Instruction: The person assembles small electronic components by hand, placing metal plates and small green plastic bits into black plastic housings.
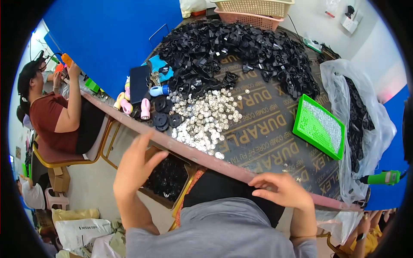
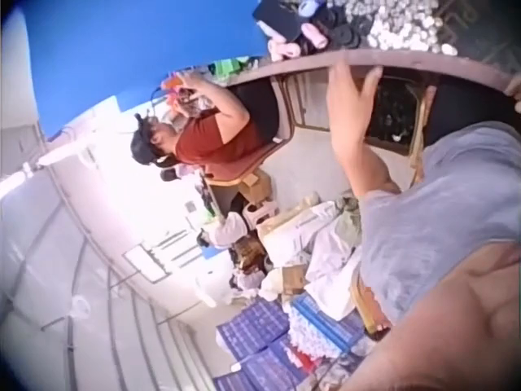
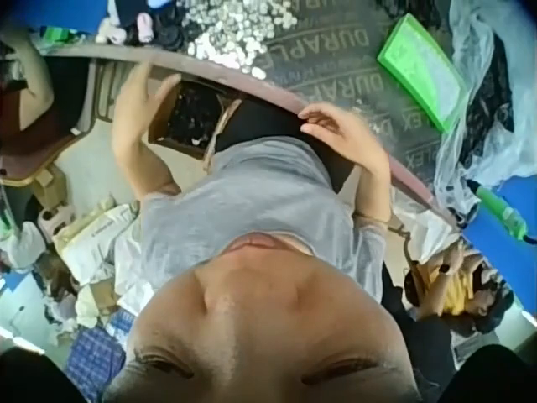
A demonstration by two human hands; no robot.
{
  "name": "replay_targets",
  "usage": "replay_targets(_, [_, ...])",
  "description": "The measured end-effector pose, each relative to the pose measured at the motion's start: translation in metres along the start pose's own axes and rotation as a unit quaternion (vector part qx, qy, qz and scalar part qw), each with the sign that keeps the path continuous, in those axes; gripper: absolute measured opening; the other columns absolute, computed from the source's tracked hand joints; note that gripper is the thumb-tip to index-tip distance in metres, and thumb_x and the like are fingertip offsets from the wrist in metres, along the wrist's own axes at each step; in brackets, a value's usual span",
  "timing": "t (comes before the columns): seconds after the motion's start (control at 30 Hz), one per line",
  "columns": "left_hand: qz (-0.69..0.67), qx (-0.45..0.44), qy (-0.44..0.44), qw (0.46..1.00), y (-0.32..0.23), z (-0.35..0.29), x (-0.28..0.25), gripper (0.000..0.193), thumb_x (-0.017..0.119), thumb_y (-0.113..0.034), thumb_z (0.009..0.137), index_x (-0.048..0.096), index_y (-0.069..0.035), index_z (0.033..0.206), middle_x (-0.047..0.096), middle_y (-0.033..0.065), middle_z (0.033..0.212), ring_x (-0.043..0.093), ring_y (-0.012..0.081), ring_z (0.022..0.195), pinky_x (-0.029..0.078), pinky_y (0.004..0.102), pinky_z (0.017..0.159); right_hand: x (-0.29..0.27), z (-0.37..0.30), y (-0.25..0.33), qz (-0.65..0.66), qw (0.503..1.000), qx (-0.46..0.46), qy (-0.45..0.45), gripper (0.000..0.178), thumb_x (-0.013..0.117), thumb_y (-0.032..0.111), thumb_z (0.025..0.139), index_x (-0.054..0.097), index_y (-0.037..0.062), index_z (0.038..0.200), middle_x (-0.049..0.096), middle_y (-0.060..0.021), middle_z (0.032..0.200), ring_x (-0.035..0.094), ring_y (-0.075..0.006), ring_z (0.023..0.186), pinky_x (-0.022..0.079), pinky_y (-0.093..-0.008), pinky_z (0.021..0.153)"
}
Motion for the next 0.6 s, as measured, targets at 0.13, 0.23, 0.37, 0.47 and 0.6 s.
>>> replay_targets(0.13, [-0.011, 0.084, -0.019, 0.996, -0.01, 0.108, 0.004, 0.099, 0.089, -0.032, 0.068, 0.039, -0.008, 0.15, 0.042, 0.0254, 0.149, 0.039, 0.0415, 0.139, 0.038, 0.0438, 0.111, -0.041, 0.056, 0.041, -0.139, 0.987, -0.05, -0.069, 0.024, 0.075, 0.022, 0.088, 0.068, 0.0036, 0.101, 0.071, -0.0102, 0.087, 0.069, -0.021, 0.079, 0.054, -0.0326, 0.072])
replay_targets(0.23, [0.051, 0.038, 0.08, 0.995, -0.004, 0.179, 0.021, 0.122, 0.096, -0.036, 0.055, 0.028, -0.026, 0.156, 0.025, 0.0273, 0.158, 0.027, 0.0441, 0.146, 0.036, 0.052, 0.114, -0.072, 0.116, 0.059, -0.188, 0.967, -0.093, -0.146, 0.027, 0.075, 0.021, 0.086, 0.067, 0.0018, 0.103, 0.072, -0.0142, 0.099, 0.07, -0.0283, 0.092, 0.054, -0.0374, 0.083])
replay_targets(0.37, [0.115, 0.075, 0.151, 0.979, -0.005, 0.241, 0.056, 0.125, 0.097, -0.035, 0.05, 0.029, -0.037, 0.155, 0.018, 0.0222, 0.162, 0.024, 0.0467, 0.145, 0.036, 0.054, 0.113, -0.106, 0.206, 0.048, -0.334, 0.906, -0.134, -0.221, 0.05, 0.081, 0.023, 0.078, 0.062, 0.006, 0.121, 0.067, -0.0137, 0.118, 0.062, -0.0317, 0.113, 0.048, -0.0409, 0.098])
replay_targets(0.47, [0.146, 0.082, 0.176, 0.97, -0.002, 0.263, 0.068, 0.12, 0.097, -0.031, 0.052, 0.033, -0.04, 0.153, 0.019, 0.0196, 0.161, 0.028, 0.0484, 0.142, 0.037, 0.0535, 0.112, -0.107, 0.261, 0.036, -0.358, 0.897, -0.161, -0.2, 0.061, 0.084, 0.026, 0.074, 0.059, 0.0129, 0.127, 0.062, -0.0173, 0.123, 0.055, -0.0372, 0.12, 0.044, -0.0418, 0.103])
replay_targets(0.6, [0.121, 0.09, 0.1, 0.983, 0.017, 0.293, 0.068, 0.086, 0.088, -0.024, 0.066, 0.05, -0.034, 0.142, 0.036, 0.0169, 0.149, 0.04, 0.047, 0.128, 0.042, 0.0513, 0.108, -0.102, 0.306, 0.027, -0.413, 0.894, -0.143, -0.098, 0.038, 0.082, 0.022, 0.075, 0.071, 0.0098, 0.108, 0.069, -0.0174, 0.108, 0.064, -0.0375, 0.106, 0.05, -0.0417, 0.094])
Point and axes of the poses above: each hand's wrist, its own z-axis towards the middle knuckle, its own x-axis out of the palm, y = z × x, the point moved 9 cm from there along z, towards the middle knuckle
